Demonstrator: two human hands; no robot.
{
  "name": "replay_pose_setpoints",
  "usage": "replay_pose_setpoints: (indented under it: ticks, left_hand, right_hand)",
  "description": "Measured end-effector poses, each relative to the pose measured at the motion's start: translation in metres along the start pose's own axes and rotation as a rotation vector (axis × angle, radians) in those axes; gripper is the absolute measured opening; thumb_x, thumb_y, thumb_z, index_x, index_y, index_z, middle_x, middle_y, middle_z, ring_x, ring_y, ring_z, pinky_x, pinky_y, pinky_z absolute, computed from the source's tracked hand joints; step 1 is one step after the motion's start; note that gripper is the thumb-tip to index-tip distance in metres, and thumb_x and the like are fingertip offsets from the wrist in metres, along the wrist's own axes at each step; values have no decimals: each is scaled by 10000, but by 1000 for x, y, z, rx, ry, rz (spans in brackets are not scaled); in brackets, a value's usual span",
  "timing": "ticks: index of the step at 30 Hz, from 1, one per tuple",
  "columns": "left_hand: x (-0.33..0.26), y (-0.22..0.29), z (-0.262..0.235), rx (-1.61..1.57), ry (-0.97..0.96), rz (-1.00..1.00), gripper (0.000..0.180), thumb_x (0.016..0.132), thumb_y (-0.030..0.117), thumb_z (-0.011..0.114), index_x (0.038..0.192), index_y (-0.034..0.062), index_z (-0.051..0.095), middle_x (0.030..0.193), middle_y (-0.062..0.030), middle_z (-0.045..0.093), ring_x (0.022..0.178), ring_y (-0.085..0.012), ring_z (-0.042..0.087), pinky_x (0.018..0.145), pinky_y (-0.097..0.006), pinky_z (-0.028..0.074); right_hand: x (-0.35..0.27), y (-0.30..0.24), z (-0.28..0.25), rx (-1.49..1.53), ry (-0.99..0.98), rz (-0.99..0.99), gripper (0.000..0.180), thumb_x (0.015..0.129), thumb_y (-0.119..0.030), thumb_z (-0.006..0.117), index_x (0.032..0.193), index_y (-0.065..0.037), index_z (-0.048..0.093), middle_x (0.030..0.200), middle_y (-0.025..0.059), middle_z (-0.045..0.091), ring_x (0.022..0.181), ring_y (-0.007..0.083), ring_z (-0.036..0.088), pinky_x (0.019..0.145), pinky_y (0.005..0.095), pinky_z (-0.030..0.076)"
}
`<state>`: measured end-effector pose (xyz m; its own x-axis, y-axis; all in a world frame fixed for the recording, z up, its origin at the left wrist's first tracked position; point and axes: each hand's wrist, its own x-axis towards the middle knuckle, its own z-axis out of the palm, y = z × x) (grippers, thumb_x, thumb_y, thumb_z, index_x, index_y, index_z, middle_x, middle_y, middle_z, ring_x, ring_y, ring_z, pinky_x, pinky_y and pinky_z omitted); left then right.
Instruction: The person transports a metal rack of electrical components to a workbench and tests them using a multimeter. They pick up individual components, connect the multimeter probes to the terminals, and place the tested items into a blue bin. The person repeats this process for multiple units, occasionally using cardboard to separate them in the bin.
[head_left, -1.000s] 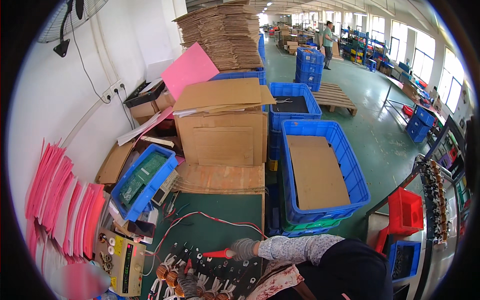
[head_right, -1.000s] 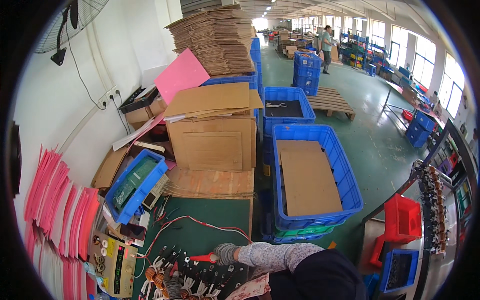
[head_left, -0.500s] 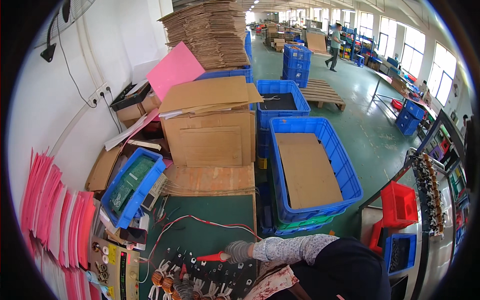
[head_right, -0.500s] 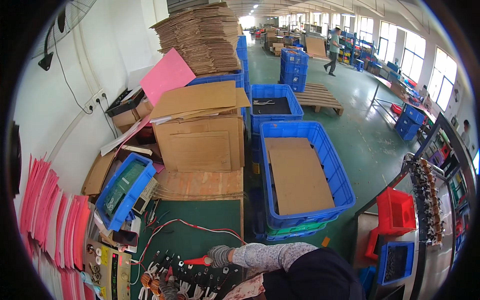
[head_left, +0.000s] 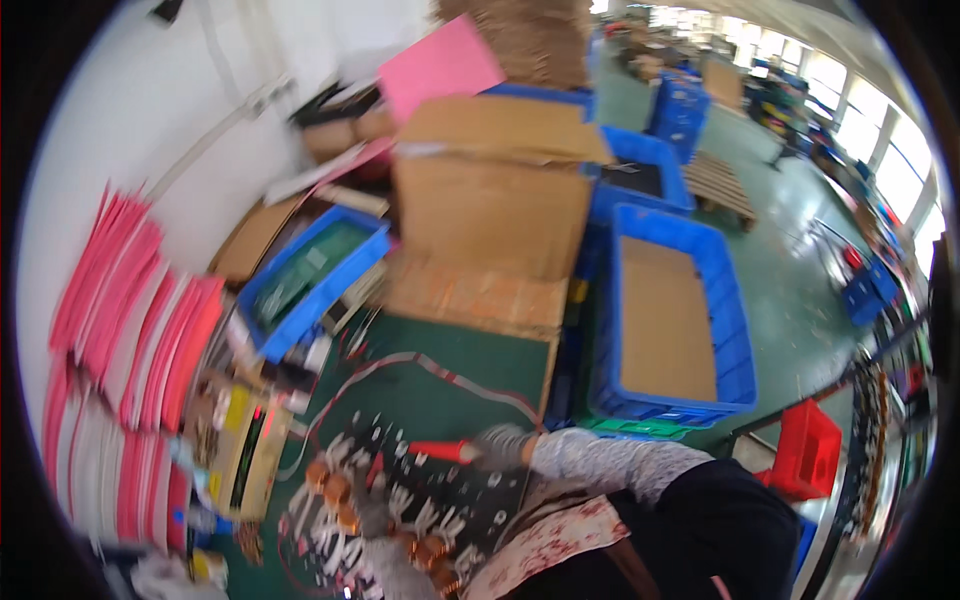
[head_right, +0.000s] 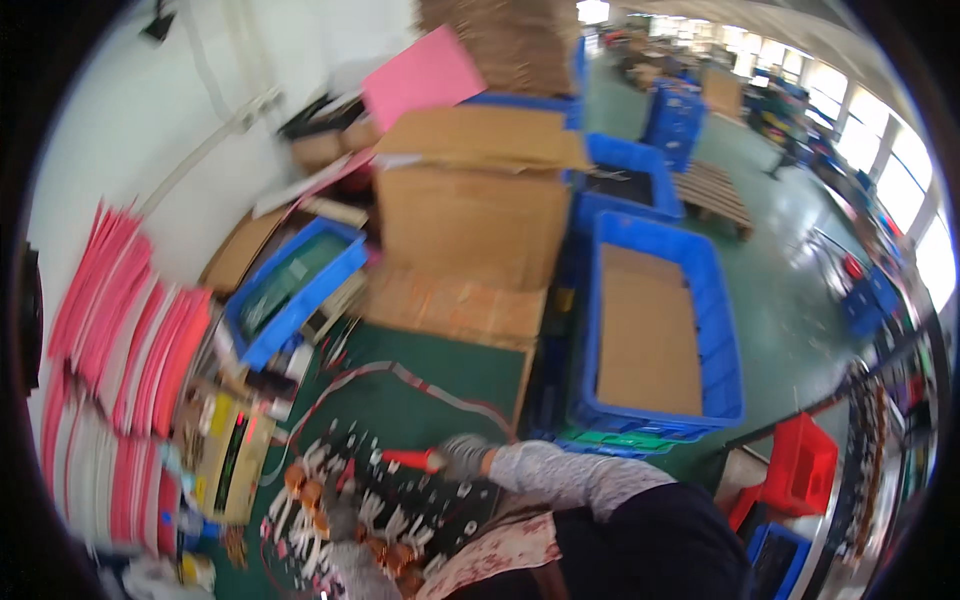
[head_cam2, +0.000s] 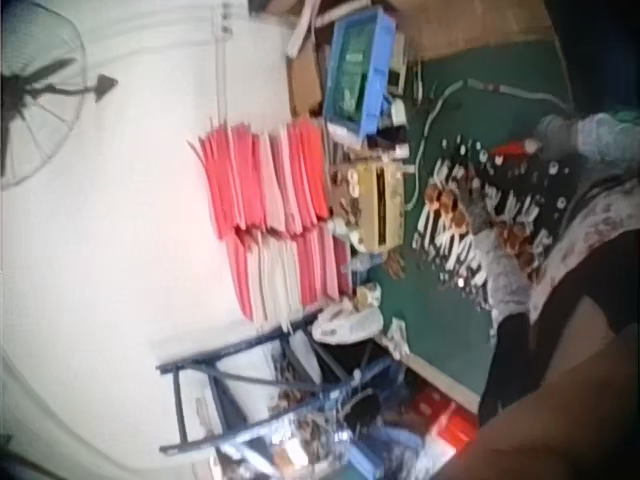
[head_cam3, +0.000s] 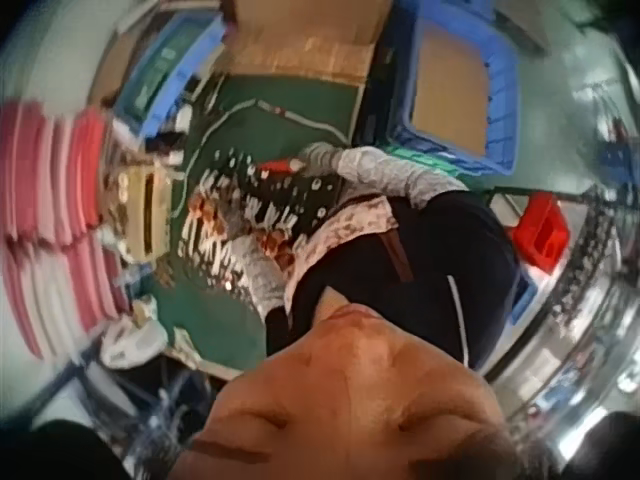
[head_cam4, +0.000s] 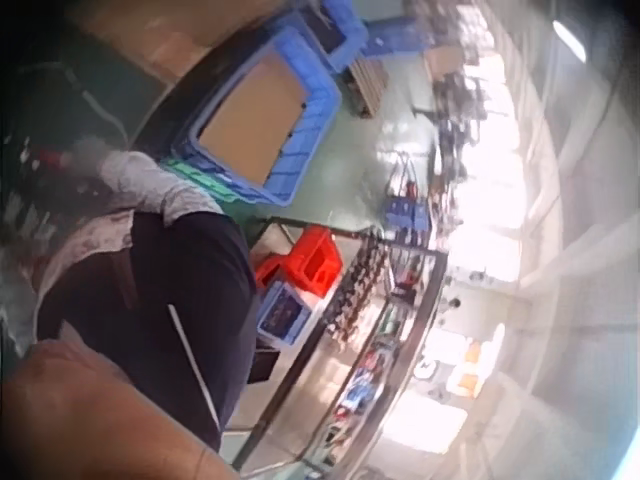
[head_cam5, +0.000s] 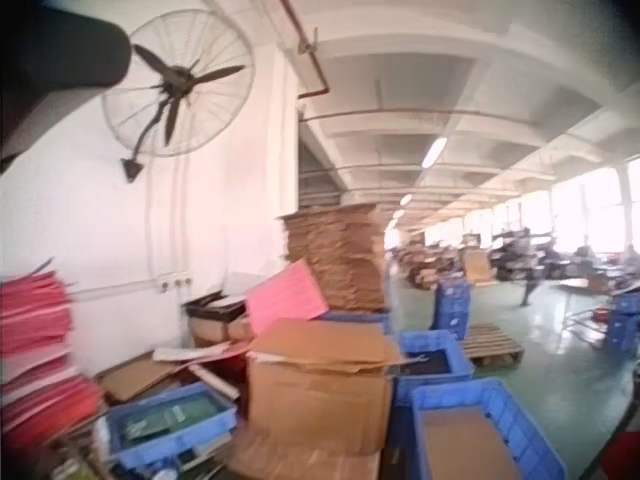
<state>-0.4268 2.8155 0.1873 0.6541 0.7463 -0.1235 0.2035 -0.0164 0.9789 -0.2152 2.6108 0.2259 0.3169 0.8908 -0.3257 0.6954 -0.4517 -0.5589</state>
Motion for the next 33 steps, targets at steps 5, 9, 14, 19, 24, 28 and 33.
replay_pose_setpoints:
  ticks: [5,9,14,19,24,28,33]
  left_hand:
    - [-11,-5,-11,96,13,-67,361,805,135,590,1150,48,525,807,-36,572,528,-77,455,473,-247,400]
    - [-21,2,-39,111,-2,-100,318,770,31,590,1086,54,570,840,-38,585,707,-117,505,637,-238,415]
    - [-7,4,-35,132,66,37,332,819,64,563,1147,108,543,706,12,552,489,-44,444,420,-200,361]
    - [12,-10,-21,297,53,28,340,823,90,561,1160,114,529,682,-16,540,489,-63,461,435,-218,390]
    - [31,-6,-8,250,-26,-240,327,824,104,565,1147,86,523,666,-10,521,492,-80,461,440,-227,397]
    - [41,-86,-16,569,15,81,304,827,102,561,1127,81,519,628,3,489,462,-80,445,415,-228,379]
    - [43,-71,-9,532,-7,25,297,824,103,563,1118,84,519,595,15,482,437,-80,435,399,-235,369]
  right_hand:
    - [-7,-12,11,-29,-109,27,340,733,-343,543,894,-47,590,735,209,591,714,358,592,630,441,449]
    - [1,-11,19,-45,-68,16,358,765,-371,543,855,-30,605,757,201,609,746,358,598,672,438,448]
    - [18,-18,29,57,96,46,366,777,-388,547,848,-34,607,759,189,615,744,357,598,683,433,454]
    - [32,-32,14,-16,12,17,345,774,-367,540,824,-31,605,740,183,615,727,356,596,666,429,458]
    - [50,1,28,20,19,-13,332,768,-355,533,805,-33,608,713,177,609,707,351,596,655,430,456]
    - [47,-12,12,44,-7,-38,320,762,-346,536,808,-38,608,699,173,607,694,349,595,652,430,456]
    - [46,-4,6,48,-30,-30,312,759,-346,541,806,-46,610,707,169,611,699,343,597,656,427,458]
